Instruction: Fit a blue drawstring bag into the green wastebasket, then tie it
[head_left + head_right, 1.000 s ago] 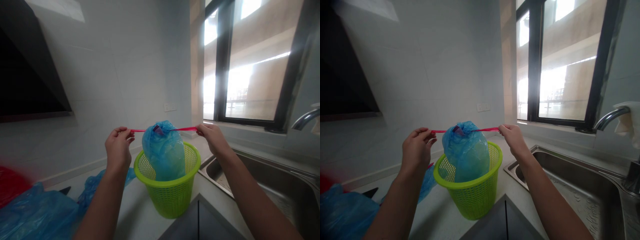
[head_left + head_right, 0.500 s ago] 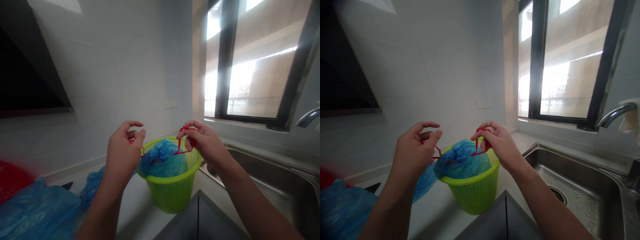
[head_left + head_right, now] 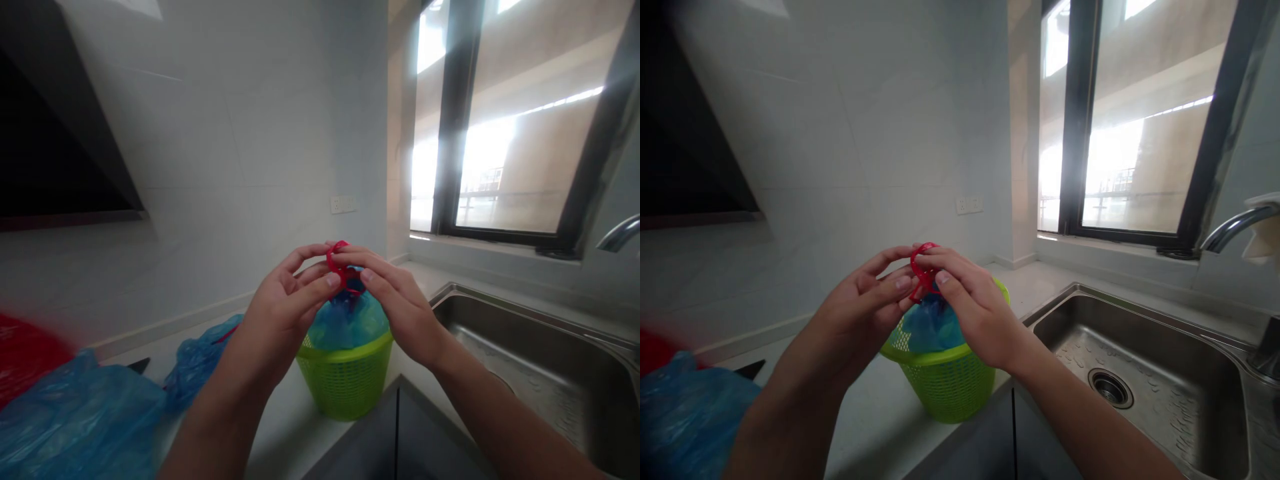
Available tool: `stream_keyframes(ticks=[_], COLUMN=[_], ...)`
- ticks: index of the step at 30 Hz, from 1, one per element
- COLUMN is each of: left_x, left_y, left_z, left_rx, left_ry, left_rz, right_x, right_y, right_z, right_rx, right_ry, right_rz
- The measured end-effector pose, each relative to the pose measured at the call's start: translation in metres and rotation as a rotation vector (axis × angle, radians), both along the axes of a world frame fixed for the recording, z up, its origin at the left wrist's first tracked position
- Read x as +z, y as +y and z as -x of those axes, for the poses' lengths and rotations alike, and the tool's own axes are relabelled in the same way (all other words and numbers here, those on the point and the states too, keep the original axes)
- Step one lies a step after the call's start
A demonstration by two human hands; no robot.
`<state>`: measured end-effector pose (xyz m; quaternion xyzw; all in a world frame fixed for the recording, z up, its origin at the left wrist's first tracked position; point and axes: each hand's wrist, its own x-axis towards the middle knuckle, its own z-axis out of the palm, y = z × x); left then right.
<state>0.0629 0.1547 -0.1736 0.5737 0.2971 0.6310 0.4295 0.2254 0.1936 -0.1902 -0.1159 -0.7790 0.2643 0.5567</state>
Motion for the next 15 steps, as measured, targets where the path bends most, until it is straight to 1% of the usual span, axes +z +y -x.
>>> stream_keyframes(ticks=[4, 7, 10, 13, 15], left_x=[-0.006, -0.011, -0.014, -0.012, -0.007], left_y=[0.009, 0.014, 0.015, 0.017, 0.021], left_z=[-0.007, -0.011, -0.017, -0.022, -0.023], left_rx=[0.031, 0.009, -0.012, 0.058, 0.060], left_ry=[-0.113, -0.175, -0.129, -0.057, -0.022], left_rz=[0.014, 0.004, -0.029, -0.071, -0.060], right_x=[0.001, 0.000, -0.003, -0.007, -0.008], right_y=[0.003, 0.003, 0.002, 0.003, 0.005], right_z=[0.003, 0.005, 0.007, 0.010, 0.012], right_rx=[-0.018, -0.069, -0.153, -0.213, -0.251], right_ry=[-0.115, -0.123, -0.156, -0.191, -0.175], right_rz=[-0.077, -0.097, -0.143, -0.182, -0.181])
